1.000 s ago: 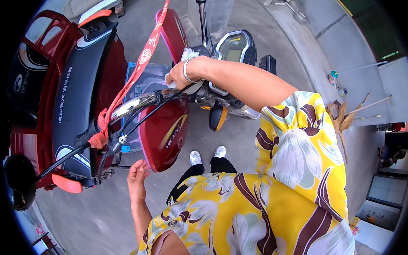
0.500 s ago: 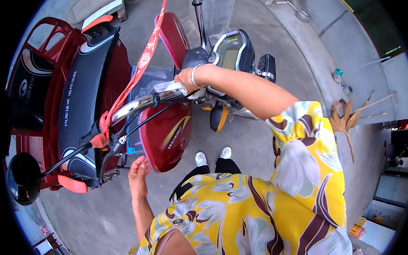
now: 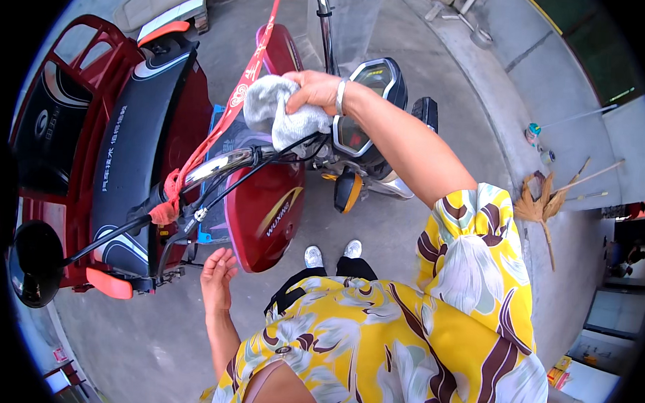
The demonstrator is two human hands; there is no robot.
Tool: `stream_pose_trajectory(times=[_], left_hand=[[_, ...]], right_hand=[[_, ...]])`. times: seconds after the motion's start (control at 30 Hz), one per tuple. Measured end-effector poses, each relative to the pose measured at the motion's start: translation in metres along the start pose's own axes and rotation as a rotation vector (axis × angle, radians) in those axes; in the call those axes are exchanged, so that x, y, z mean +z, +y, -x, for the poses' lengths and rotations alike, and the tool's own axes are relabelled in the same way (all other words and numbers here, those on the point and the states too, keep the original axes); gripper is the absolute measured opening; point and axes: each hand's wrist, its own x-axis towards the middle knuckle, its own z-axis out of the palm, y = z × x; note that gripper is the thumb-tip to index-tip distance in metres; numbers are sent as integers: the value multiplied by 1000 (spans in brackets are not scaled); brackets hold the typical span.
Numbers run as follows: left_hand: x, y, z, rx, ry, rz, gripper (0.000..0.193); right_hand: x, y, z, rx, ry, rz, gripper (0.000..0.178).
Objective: The person wipes the rearview mirror, handles, dashboard, and body of a red three-wheeled vehicle with a cloth.
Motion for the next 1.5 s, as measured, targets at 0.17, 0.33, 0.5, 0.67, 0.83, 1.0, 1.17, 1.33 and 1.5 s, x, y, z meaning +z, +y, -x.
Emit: stream_pose_trajectory(times=[0.17, 0.33, 0.5, 0.67, 0.83, 1.0, 1.17, 1.33, 1.5], left_hand=[[-2, 7, -8, 39, -12, 2, 26], [-20, -8, 3, -3, 83, 15, 26], [-22, -16, 10, -50, 117, 39, 25], [-15, -15, 12, -50, 100, -11, 25], [-17, -13, 18, -9, 92, -77, 26], [-11, -3, 22, 58, 13, -170, 27], [10, 18, 29, 179, -275, -263, 27], [43, 29, 23, 194, -550, -318, 28], [124, 27, 7, 177, -814, 4, 56]], right_hand=[[-51, -72, 5, -84, 369, 904, 45], [-29, -2, -22, 61, -51, 1746, 45], [-41, 13, -37, 49, -31, 1672, 42], [-45, 33, -70, 205, 307, 1692, 40], [-3, 23, -62, 251, 335, 1781, 33], [6, 32, -45, 114, 245, 1872, 24], [8, -30, -14, 340, 228, 1239, 26], [11, -41, 76, -74, 251, -4, 29], [76, 34, 167, -152, 387, 232, 42]])
